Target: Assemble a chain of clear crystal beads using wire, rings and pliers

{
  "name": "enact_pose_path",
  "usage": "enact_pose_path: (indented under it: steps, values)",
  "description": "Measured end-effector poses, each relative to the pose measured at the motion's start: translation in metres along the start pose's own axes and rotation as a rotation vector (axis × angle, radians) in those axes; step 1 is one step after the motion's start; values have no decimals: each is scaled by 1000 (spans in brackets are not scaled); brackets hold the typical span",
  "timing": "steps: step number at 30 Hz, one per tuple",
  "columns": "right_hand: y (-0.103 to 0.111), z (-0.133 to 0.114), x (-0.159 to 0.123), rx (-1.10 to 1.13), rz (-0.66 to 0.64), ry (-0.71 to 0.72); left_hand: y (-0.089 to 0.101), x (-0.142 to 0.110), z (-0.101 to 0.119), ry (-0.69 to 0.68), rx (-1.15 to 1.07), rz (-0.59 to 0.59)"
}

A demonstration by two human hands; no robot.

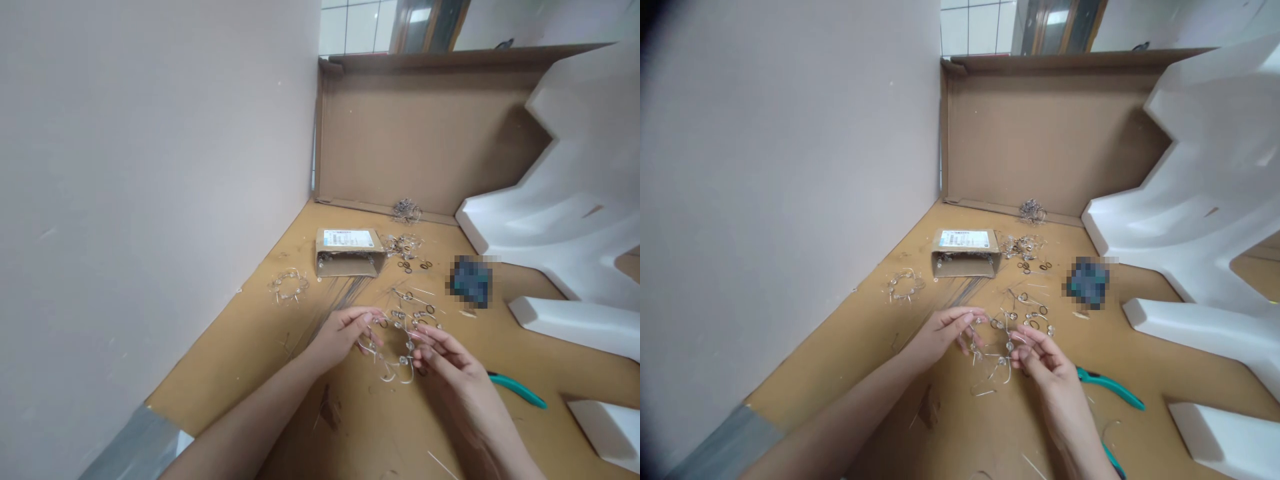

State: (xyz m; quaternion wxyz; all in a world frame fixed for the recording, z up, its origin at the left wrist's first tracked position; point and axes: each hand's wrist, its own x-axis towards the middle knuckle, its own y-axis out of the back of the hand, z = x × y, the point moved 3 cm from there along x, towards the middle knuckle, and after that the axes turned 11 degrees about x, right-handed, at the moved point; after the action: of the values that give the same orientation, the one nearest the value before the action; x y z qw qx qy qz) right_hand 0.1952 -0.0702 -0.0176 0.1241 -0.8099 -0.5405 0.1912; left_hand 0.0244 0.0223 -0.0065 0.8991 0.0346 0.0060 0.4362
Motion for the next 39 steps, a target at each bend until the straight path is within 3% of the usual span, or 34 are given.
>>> enact_pose_path:
  steps: [6,16,20,30,39]
  values:
    - [0,0,0,-88,84,48,-3,-2,2,24,50,20]
    - [1,-2,-1,-398,93,266,-8,-4,0,26,40,-19]
    - [-2,-3,-2,-387,66,261,-8,-3,-1,76,-7,-54]
    - [-9,-2,-5,-316,-28,187,-13,-7,-1,32,-34,-180]
    - [-7,2,-6,-381,-2,146,-12,-9,3,-37,68,-202]
